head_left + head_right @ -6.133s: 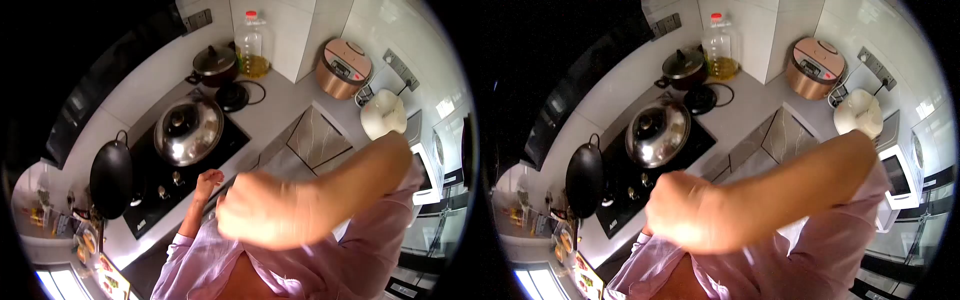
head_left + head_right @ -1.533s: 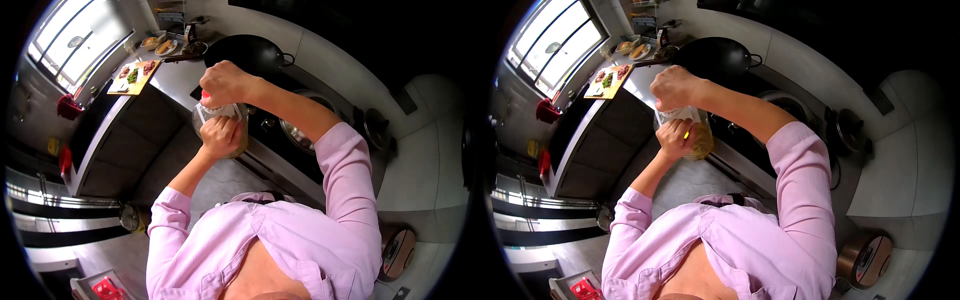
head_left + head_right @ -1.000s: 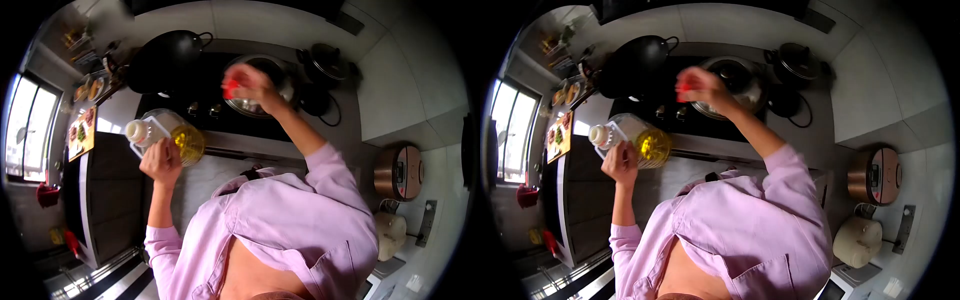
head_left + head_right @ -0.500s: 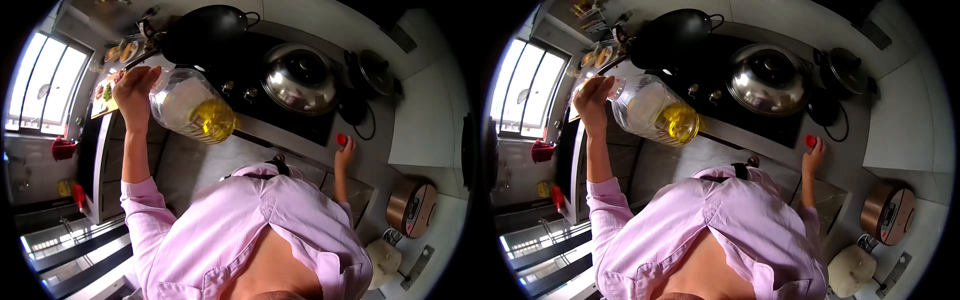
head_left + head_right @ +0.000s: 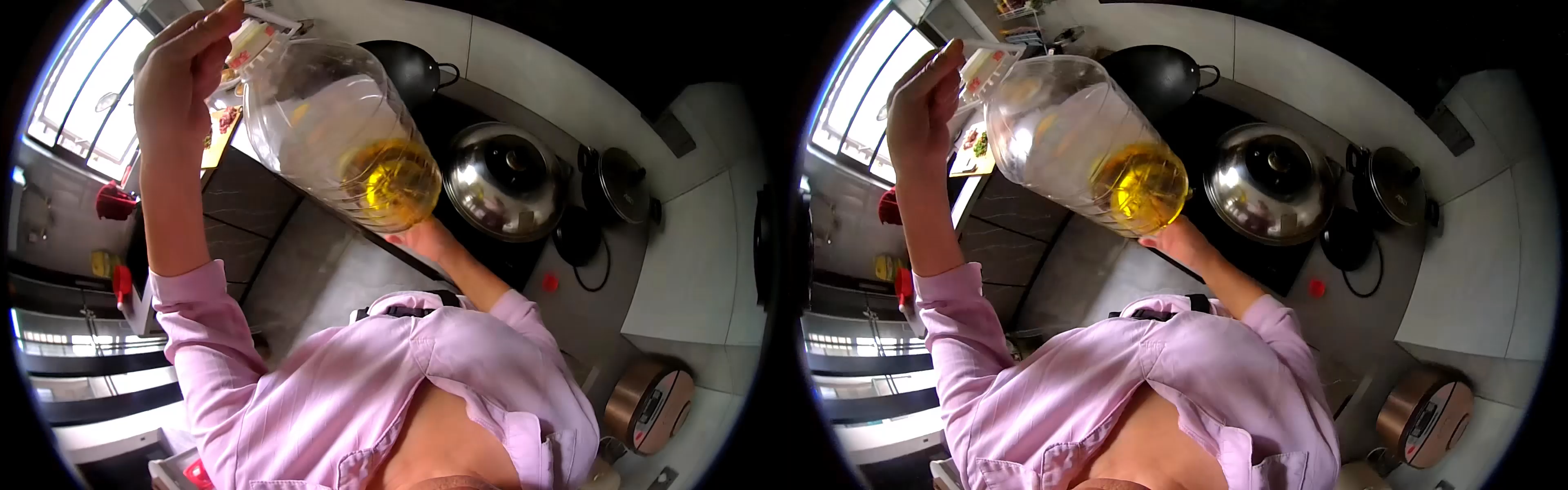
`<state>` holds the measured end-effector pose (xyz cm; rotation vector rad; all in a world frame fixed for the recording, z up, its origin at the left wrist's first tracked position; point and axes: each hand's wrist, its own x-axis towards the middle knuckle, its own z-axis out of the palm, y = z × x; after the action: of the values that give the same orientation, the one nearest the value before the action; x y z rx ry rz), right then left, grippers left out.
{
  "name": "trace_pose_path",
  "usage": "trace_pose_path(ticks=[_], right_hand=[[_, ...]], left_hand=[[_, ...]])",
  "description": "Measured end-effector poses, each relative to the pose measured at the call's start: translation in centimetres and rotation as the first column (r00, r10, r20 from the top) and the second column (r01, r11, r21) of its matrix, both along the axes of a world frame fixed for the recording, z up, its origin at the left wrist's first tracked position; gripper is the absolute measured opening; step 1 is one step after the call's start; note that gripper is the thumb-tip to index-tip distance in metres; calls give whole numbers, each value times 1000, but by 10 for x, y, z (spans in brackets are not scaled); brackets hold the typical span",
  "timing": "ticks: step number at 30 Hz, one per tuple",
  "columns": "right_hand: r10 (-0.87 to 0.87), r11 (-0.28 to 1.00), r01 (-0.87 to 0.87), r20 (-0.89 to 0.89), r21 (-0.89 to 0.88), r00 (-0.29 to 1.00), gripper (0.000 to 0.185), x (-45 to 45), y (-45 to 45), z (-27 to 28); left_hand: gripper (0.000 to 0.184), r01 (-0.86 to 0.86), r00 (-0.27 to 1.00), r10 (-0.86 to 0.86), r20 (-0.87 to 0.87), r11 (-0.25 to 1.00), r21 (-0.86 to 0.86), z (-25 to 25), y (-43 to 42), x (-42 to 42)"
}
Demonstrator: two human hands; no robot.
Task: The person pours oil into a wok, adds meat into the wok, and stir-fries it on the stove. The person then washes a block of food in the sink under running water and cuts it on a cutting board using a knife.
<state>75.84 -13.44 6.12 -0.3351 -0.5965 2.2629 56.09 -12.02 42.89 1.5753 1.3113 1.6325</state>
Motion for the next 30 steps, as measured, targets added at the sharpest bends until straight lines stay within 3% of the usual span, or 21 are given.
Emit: trace_pose_path(ticks=[2,3,6,7,9,10,11,13,15,17,18,21,24,27,30], right_hand=[[-4,999,9,-146,36,989,57,-13,9,28],[8,999,-2,-143,43,990,57,-12,11,35],[-35,988,101,-469,117,883,52,-3,9,62],[-22,988,89,-466,123,885,52,6,13,57],[-203,968,236,-288,83,936,49,27,23,41],[-172,971,214,-317,103,933,49,39,21,54],[-140,973,193,-344,125,928,49,51,17,67],[-427,853,422,-54,308,903,48,73,17,60],[-370,890,383,-102,248,924,46,100,22,61],[-408,884,392,12,254,913,43,130,30,60],[-410,883,391,23,262,912,43,148,34,55],[-501,840,449,121,304,857,42,187,39,57],[-562,826,521,250,216,788,45,185,33,106],[-549,831,459,325,316,770,47,196,33,125],[-619,785,525,453,329,642,56,199,36,134]], left_hand=[[15,113,990,-110,82,993,-31,4,10,-9],[15,102,991,-100,85,995,-23,3,9,-6],[15,161,980,-158,119,987,-18,-5,12,-4],[15,104,993,-103,52,995,-4,-9,11,2],[15,51,995,-52,-88,999,-16,-20,22,-1],[15,39,997,-43,-59,997,-67,-25,30,-2],[15,127,981,-129,-146,992,-22,-37,46,-13],[17,130,970,-155,-187,982,-136,-43,56,-9],[18,144,982,-172,-76,948,-284,-52,70,-2],[16,282,948,-317,-28,878,-387,-67,97,-4],[14,368,896,-434,-98,846,-385,-74,110,-4],[25,427,805,-555,-212,789,-441,-85,142,8],[31,485,728,-646,-230,722,-493,-93,172,26],[35,504,651,-711,-266,667,-548,-93,193,39],[37,528,597,-755,-272,625,-575,-101,215,49]])
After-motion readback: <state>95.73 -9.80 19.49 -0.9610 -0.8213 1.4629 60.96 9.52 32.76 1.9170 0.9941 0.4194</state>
